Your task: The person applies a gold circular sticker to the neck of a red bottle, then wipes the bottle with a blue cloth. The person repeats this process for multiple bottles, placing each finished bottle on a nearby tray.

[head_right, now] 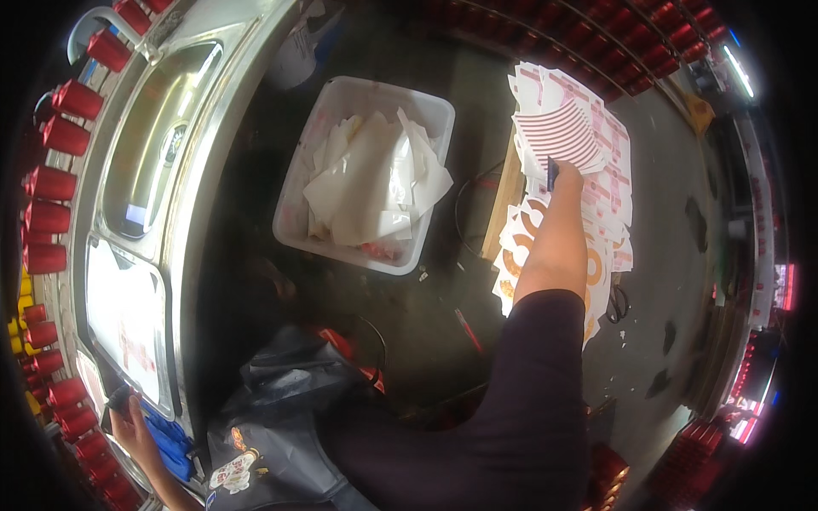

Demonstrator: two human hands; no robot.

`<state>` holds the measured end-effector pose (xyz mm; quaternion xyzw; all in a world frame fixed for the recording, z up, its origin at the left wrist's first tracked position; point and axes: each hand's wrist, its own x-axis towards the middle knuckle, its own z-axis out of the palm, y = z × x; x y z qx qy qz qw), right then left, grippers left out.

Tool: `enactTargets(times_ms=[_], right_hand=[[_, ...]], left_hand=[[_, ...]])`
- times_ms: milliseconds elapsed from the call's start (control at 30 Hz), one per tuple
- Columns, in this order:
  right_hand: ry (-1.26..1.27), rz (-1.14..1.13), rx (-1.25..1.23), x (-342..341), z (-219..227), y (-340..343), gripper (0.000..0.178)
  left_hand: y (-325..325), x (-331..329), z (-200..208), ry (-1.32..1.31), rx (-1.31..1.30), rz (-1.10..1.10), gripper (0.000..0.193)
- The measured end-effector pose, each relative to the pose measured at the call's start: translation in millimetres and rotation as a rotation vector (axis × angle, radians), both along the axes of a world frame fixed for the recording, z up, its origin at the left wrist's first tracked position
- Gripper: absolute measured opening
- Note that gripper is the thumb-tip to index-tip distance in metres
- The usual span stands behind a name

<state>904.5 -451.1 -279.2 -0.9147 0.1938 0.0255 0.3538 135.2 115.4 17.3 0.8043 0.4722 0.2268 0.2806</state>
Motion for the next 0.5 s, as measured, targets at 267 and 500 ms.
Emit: enactTargets(times_ms=[267, 500], right_hand=[[-0.023, -0.206, 0.980, -5.3, 57.0, 2.9, 0.023], [0.057, -0.522, 0.850, -24.8, 62.8, 0.3, 0.031]], left_hand=[[8.7, -6.8, -6.2, -0.008, -0.033, 0.012, 0.024], [17.3, -8.3, -17.2, -0.030, -0.060, -0.045, 0.024]])
